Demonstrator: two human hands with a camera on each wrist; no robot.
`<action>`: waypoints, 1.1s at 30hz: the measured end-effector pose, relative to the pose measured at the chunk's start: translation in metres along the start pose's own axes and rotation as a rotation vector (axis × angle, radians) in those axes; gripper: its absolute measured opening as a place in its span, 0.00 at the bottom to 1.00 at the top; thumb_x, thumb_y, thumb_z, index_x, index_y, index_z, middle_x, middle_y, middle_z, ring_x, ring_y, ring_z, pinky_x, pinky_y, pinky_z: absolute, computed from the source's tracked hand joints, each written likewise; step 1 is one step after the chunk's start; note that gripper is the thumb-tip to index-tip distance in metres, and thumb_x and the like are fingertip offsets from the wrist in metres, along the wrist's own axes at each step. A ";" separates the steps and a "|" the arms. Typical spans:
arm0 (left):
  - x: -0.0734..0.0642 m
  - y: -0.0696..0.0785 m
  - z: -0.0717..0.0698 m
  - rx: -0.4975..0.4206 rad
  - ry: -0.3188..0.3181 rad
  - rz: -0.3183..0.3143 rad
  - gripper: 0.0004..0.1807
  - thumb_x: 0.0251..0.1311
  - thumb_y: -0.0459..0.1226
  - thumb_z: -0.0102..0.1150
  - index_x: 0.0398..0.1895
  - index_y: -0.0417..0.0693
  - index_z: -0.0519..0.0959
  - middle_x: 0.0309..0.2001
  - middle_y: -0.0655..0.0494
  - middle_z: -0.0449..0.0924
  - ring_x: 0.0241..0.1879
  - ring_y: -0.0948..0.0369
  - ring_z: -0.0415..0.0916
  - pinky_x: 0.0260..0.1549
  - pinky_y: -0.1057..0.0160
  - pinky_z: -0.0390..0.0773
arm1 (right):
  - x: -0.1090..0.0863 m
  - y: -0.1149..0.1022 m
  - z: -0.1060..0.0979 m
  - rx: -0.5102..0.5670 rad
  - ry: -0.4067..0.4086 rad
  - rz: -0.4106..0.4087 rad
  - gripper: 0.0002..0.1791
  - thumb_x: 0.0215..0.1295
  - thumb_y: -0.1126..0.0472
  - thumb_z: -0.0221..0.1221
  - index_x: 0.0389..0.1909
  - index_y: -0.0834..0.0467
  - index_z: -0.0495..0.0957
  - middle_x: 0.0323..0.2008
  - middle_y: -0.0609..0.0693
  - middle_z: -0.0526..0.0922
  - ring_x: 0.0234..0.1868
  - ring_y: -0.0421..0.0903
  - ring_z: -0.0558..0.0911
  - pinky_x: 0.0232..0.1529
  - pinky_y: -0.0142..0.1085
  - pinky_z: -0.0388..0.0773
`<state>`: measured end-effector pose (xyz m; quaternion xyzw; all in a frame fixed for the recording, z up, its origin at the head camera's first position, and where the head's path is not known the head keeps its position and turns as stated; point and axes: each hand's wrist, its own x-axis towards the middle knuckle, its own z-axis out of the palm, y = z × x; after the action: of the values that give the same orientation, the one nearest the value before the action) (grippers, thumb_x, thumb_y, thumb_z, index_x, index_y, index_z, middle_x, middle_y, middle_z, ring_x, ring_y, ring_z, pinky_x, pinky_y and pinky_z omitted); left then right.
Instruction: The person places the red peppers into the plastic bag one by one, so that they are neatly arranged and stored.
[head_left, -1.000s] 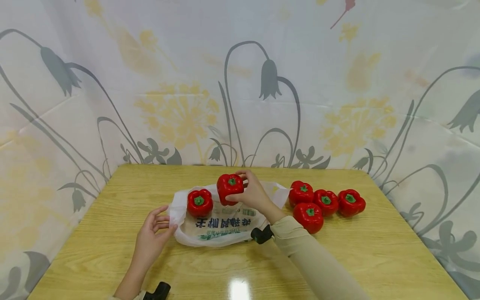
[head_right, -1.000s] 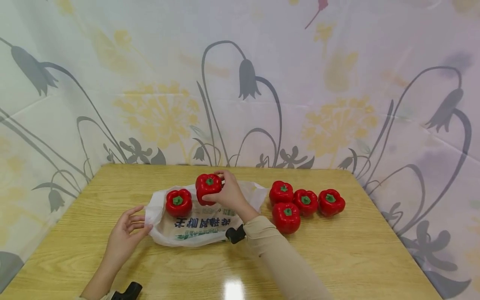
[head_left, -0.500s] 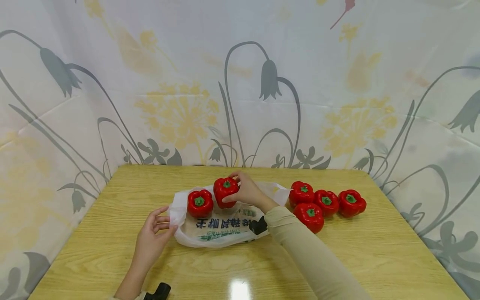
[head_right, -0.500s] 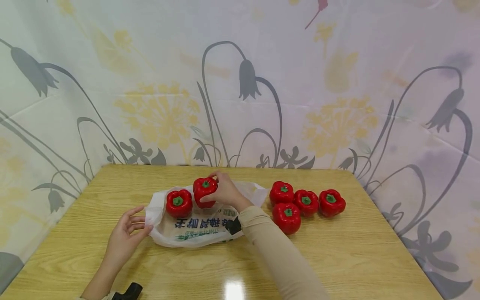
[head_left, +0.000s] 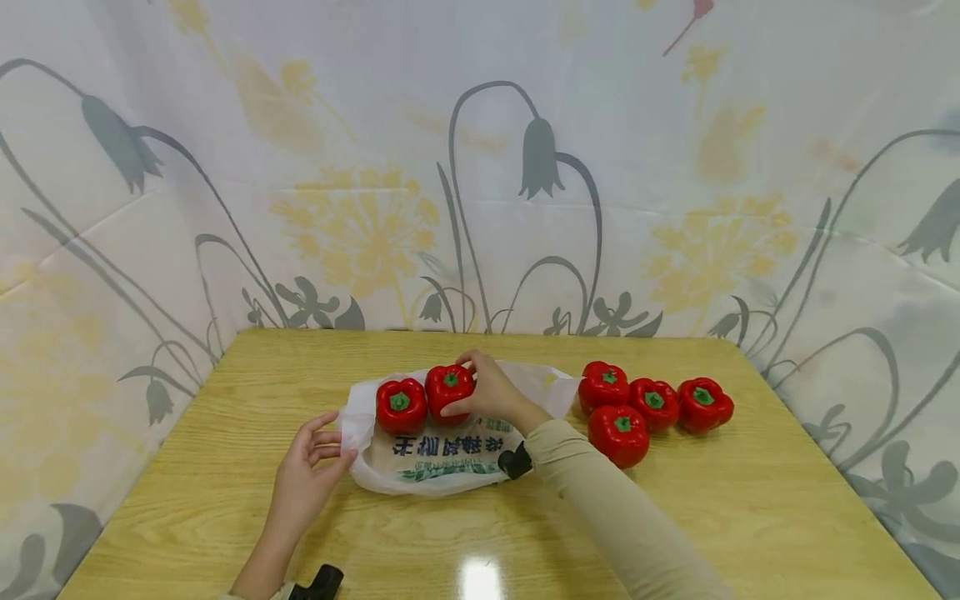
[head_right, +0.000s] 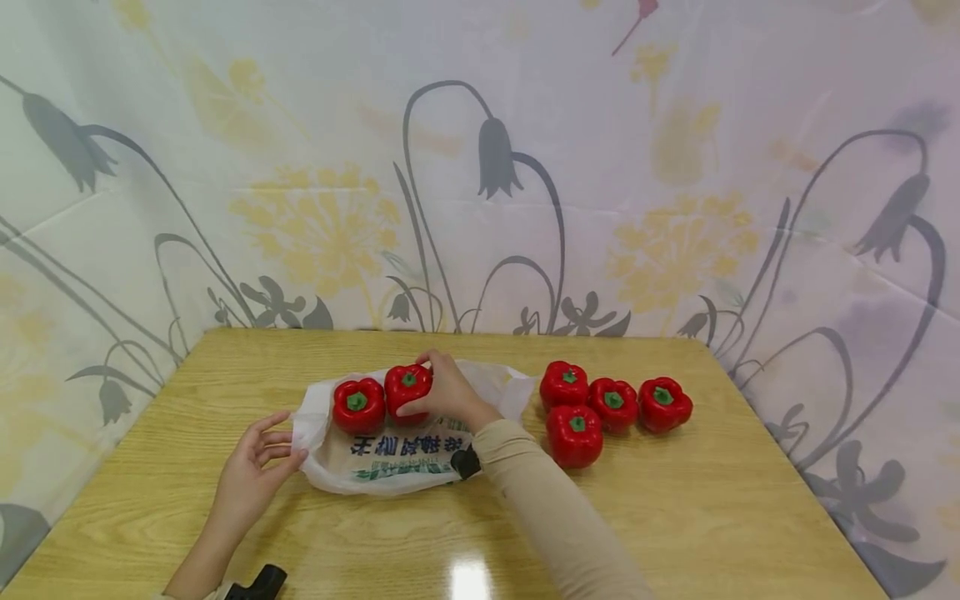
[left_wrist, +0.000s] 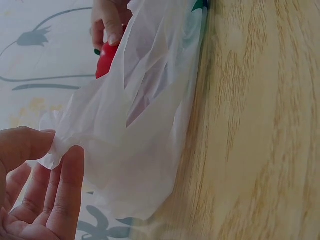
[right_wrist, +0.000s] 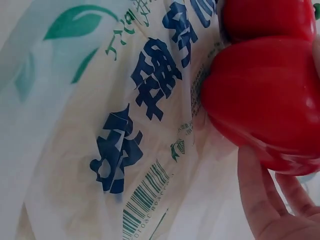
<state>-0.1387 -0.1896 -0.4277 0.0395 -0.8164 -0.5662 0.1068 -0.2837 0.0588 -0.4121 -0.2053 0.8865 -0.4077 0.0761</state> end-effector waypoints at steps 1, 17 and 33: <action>0.000 0.000 0.000 0.000 0.000 -0.002 0.31 0.56 0.29 0.63 0.63 0.46 0.64 0.47 0.44 0.73 0.39 0.68 0.73 0.35 0.72 0.76 | -0.001 0.000 0.000 0.002 0.000 -0.007 0.41 0.43 0.56 0.74 0.56 0.60 0.64 0.48 0.56 0.70 0.46 0.50 0.72 0.43 0.40 0.77; 0.000 0.002 -0.001 -0.013 -0.005 -0.017 0.31 0.56 0.28 0.62 0.63 0.46 0.63 0.47 0.44 0.73 0.39 0.69 0.73 0.35 0.72 0.76 | -0.015 -0.012 -0.016 0.050 0.006 -0.055 0.42 0.45 0.59 0.73 0.61 0.60 0.62 0.54 0.62 0.67 0.50 0.58 0.72 0.44 0.45 0.76; 0.000 0.001 0.000 -0.019 -0.006 -0.026 0.31 0.56 0.29 0.62 0.63 0.46 0.63 0.48 0.44 0.73 0.39 0.68 0.73 0.35 0.72 0.76 | -0.046 -0.025 -0.024 0.207 0.106 -0.140 0.36 0.46 0.65 0.72 0.58 0.60 0.66 0.52 0.61 0.70 0.48 0.55 0.73 0.47 0.48 0.75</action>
<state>-0.1386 -0.1895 -0.4268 0.0472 -0.8109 -0.5751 0.0974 -0.2420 0.0807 -0.3789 -0.2359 0.8259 -0.5116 0.0214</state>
